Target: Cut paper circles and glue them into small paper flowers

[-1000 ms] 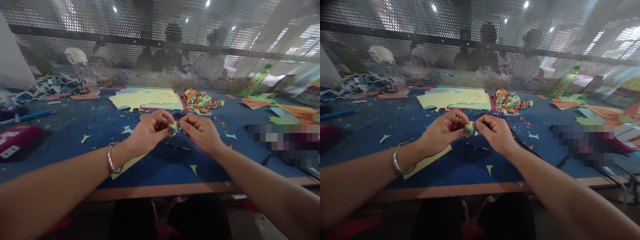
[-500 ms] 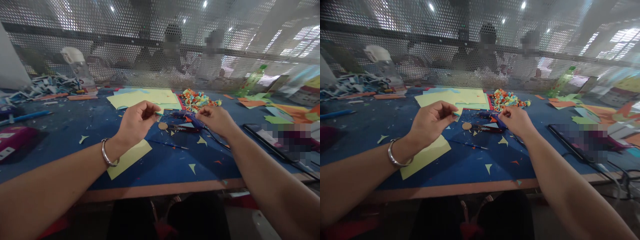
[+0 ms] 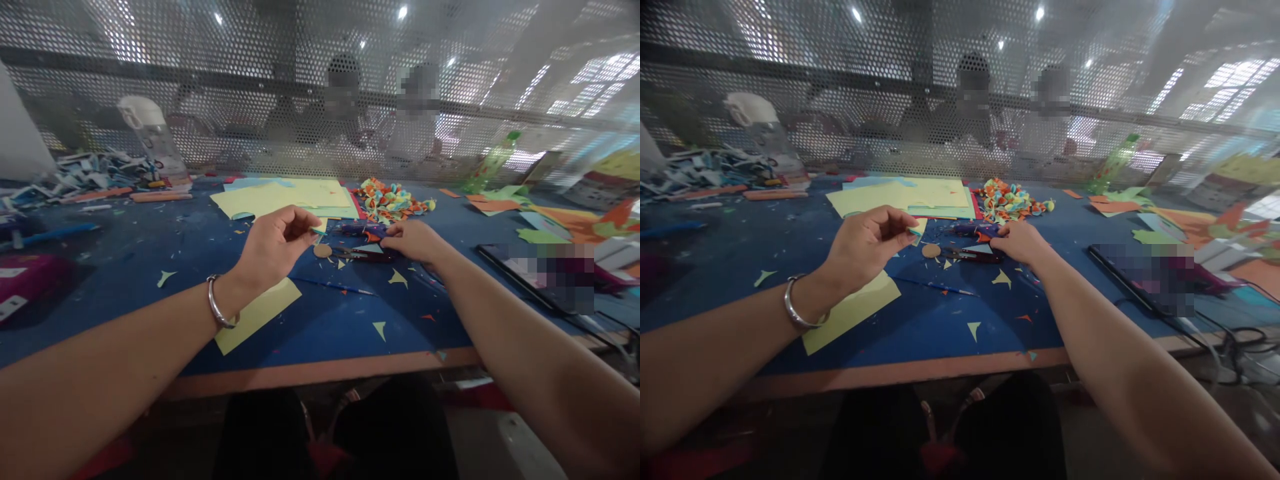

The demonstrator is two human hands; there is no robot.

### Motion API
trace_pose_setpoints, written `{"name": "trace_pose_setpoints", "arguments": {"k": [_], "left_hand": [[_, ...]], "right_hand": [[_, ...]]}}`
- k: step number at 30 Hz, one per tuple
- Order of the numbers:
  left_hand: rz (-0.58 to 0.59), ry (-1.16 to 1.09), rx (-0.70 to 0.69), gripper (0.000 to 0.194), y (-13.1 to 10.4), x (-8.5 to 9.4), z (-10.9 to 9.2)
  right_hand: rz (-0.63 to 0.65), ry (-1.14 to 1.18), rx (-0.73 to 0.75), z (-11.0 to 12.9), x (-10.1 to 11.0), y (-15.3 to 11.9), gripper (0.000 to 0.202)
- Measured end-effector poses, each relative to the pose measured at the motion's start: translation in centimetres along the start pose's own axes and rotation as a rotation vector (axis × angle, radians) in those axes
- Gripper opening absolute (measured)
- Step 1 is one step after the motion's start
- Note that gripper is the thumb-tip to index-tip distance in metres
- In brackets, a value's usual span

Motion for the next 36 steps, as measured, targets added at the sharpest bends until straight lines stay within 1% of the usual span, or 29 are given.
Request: {"name": "trace_pose_setpoints", "arguments": {"k": [5, 9, 14, 18, 20, 21, 24, 27, 30, 32, 36], "left_hand": [[-0.003, 0.024, -0.003, 0.012, 0.1, 0.2, 0.0], [-0.007, -0.009, -0.003, 0.013, 0.1, 0.3, 0.1], [-0.005, -0.022, -0.013, 0.014, 0.2, 0.3, 0.4], [-0.026, -0.012, -0.008, 0.016, 0.2, 0.4, 0.8], [-0.039, -0.011, -0.009, 0.016, 0.3, 0.4, 0.9], [-0.044, -0.012, -0.009, 0.016, 0.3, 0.5, 0.9], [-0.046, -0.024, 0.007, 0.015, 0.3, 0.4, 0.9], [-0.032, -0.041, 0.023, 0.015, 0.2, 0.1, 0.8], [-0.02, -0.048, 0.026, 0.014, 0.1, 0.0, 0.7], [-0.018, -0.056, 0.022, 0.016, 0.1, 0.1, 0.7], [-0.046, -0.037, -0.007, 0.018, 0.3, 0.5, 0.7]], "right_hand": [[0.05, 0.323, -0.075, 0.5, 0.0, -1.0, 0.013], [0.053, 0.574, -0.089, 1.1, 0.5, -1.5, 0.018], [-0.019, 0.991, -0.092, 1.3, 1.4, -2.1, 0.02], [-0.123, 1.117, -0.05, 1.5, 2.6, -2.6, 0.017], [-0.135, 1.173, -0.043, 1.5, 3.1, -2.7, 0.015], [-0.109, 1.195, -0.042, 1.6, 3.2, -2.7, 0.015], [0.043, 1.18, -0.034, 2.2, 3.0, -2.9, 0.014], [0.135, 1.132, -0.008, 2.9, 2.6, -3.4, 0.016], [0.173, 1.093, 0.001, 3.7, 2.0, -4.1, 0.019], [0.168, 1.035, 0.024, 4.1, 1.6, -4.5, 0.02], [0.197, 0.892, 0.155, 4.7, 1.1, -5.1, 0.022]]}}
Point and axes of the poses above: each hand's wrist, its own y-axis towards the middle knuckle, its own x-axis out of the back of the hand, z = x × y, the point moved 6 cm from there along y, towards the middle knuckle, and after that the axes turned 3 degrees about -x, right-handed, at the moved point
